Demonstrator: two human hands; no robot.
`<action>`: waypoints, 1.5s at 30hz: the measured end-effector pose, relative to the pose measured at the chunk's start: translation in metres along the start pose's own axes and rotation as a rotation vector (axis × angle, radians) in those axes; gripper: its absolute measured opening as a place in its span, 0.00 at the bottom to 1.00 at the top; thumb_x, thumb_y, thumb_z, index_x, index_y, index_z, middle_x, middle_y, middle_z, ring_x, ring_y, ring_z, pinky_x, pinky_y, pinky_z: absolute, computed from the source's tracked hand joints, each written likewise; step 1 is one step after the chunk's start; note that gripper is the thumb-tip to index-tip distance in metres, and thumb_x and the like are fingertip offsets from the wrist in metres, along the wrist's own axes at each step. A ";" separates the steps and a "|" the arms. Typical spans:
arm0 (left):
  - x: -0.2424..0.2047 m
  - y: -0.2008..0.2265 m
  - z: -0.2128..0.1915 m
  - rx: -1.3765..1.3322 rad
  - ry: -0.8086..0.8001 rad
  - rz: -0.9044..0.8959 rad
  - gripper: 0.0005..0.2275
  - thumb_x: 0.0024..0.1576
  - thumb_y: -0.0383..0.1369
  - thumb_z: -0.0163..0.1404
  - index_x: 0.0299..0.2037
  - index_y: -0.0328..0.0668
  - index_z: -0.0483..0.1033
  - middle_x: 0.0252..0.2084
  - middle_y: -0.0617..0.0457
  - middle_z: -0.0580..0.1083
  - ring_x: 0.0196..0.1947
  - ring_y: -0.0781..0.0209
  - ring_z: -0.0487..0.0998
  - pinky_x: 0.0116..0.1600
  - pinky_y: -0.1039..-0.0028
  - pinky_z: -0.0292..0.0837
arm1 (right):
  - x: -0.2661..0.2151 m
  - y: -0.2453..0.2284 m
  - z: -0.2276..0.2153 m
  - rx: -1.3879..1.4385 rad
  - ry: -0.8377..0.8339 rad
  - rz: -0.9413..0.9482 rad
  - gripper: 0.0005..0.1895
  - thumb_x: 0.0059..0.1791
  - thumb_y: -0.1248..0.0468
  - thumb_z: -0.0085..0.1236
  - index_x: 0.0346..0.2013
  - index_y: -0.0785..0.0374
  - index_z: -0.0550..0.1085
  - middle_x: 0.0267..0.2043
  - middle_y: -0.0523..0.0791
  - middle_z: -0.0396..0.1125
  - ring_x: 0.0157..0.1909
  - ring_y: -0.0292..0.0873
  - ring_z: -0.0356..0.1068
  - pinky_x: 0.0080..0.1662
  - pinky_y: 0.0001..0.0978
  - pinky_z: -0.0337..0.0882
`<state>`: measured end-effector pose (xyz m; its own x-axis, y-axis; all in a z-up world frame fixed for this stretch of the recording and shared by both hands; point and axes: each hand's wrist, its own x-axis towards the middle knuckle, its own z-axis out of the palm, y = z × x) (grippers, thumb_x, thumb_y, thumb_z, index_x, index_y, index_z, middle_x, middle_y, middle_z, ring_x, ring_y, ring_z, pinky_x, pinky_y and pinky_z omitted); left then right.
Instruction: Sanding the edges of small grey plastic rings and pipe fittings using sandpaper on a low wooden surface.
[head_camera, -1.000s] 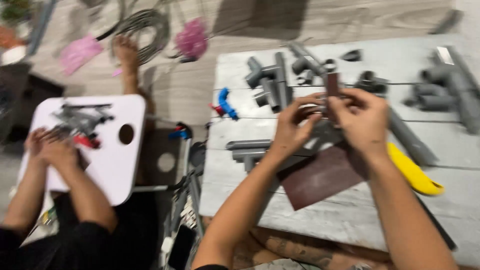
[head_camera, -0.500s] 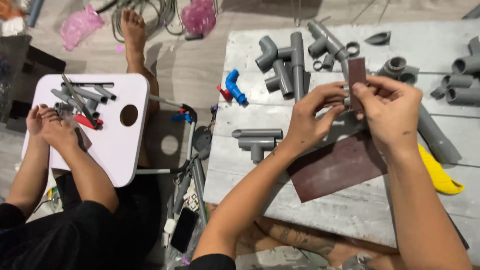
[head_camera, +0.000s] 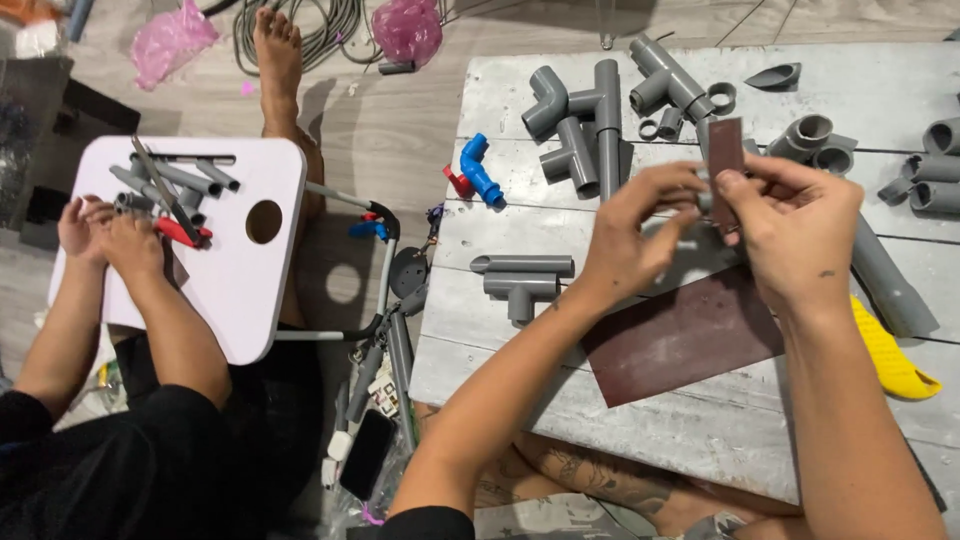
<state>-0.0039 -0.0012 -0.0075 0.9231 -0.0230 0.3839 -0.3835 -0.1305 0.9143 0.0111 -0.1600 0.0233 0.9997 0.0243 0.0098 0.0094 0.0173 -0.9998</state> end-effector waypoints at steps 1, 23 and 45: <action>-0.001 0.003 -0.004 -0.002 0.011 -0.002 0.18 0.55 0.17 0.54 0.53 0.45 0.72 0.60 0.52 0.73 0.49 0.59 0.81 0.65 0.70 0.82 | 0.001 0.002 0.005 -0.006 -0.009 0.001 0.11 0.57 0.73 0.59 0.53 0.76 0.74 0.35 0.46 0.67 0.28 0.31 0.63 0.29 0.16 0.66; 0.003 0.005 0.007 -0.217 0.092 -0.075 0.10 0.60 0.17 0.52 0.48 0.42 0.73 0.54 0.45 0.76 0.47 0.55 0.82 0.53 0.63 0.79 | 0.004 0.011 0.020 -0.131 0.206 -0.143 0.14 0.48 0.70 0.70 0.47 0.68 0.80 0.26 0.49 0.69 0.23 0.32 0.67 0.23 0.22 0.70; 0.000 -0.015 0.008 -0.449 0.055 -0.205 0.11 0.58 0.20 0.56 0.49 0.40 0.74 0.47 0.45 0.77 0.45 0.60 0.80 0.49 0.68 0.83 | -0.001 -0.003 0.015 -0.128 0.203 -0.230 0.12 0.48 0.73 0.67 0.47 0.67 0.80 0.25 0.50 0.71 0.25 0.29 0.65 0.26 0.20 0.73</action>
<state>0.0024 -0.0072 -0.0226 0.9826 0.0121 0.1854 -0.1798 0.3136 0.9324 0.0095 -0.1453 0.0269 0.9552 -0.1657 0.2451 0.2257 -0.1271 -0.9659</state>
